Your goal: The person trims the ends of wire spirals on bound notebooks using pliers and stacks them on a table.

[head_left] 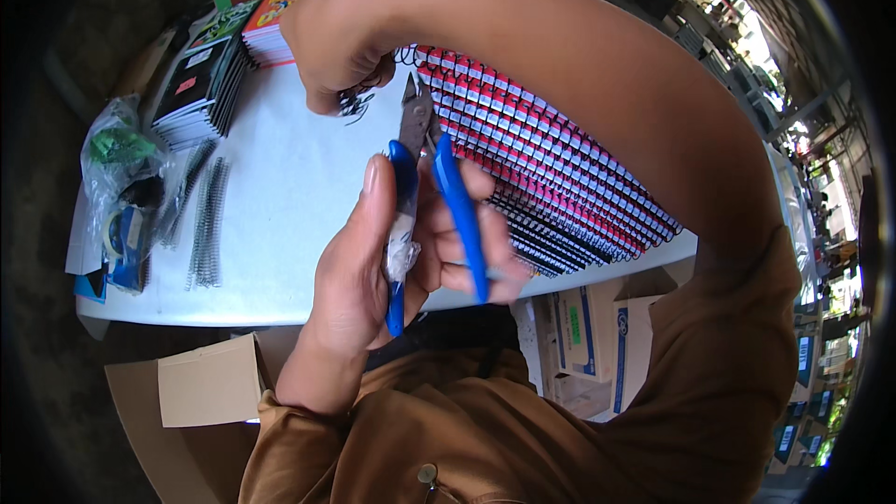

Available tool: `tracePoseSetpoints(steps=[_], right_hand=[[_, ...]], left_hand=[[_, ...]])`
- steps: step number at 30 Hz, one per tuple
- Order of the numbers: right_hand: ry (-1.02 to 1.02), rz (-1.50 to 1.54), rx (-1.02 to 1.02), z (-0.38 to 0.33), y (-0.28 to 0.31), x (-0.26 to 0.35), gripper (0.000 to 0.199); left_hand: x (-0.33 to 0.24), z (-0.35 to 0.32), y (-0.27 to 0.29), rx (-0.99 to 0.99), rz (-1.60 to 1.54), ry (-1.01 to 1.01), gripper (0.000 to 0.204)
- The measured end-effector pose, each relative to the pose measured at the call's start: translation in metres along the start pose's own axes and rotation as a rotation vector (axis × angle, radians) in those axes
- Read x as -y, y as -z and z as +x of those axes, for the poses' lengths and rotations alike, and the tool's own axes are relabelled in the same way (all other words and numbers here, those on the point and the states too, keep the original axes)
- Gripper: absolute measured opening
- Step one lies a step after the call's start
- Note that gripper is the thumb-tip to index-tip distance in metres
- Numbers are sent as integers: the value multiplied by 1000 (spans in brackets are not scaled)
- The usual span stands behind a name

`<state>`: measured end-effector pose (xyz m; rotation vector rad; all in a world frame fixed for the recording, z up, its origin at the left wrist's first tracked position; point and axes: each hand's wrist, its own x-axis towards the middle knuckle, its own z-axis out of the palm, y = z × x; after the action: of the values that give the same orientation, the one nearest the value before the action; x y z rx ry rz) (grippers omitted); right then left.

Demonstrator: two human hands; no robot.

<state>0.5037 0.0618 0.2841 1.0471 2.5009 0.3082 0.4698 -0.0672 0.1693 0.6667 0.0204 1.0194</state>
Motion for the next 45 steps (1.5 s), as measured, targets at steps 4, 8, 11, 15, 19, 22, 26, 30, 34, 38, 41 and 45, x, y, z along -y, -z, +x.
tracePoseSetpoints(steps=[4,8,11,15,19,22,26,30,34,38,41,45], right_hand=[[-31,582,38,-15,0,-2,16],[-52,681,69,8,-9,-11,15],[-17,825,66,18,-11,-10,16],[-46,806,-2,23,-11,-13,17],[-45,959,-170,20,-12,-17,18],[-1,1044,-234,30,-23,-21,18],[-50,998,-301,33,-29,-22,19],[-44,1069,-350,39,-29,-23,22],[-65,1012,-340,27,-27,-21,23],[-41,1073,-338,31,-30,-20,24],[-56,1015,-325,33,-30,-20,32],[-10,1054,-371,32,-35,-21,53]], left_hand=[[-7,9,-4,-41,41,32,64],[-6,11,5,37,-156,59,62],[-2,4,5,115,-218,34,61],[0,9,-21,-138,-14,41,61],[-8,5,-4,-147,-44,83,63],[-6,6,-10,-390,1062,-184,45],[-7,5,1,-464,1318,-148,46],[-5,0,12,-121,171,98,63],[-11,0,15,120,-221,153,55],[-4,3,4,-493,1500,-201,36],[-4,0,11,-216,513,9,47],[-8,-2,7,-111,-42,184,61]])
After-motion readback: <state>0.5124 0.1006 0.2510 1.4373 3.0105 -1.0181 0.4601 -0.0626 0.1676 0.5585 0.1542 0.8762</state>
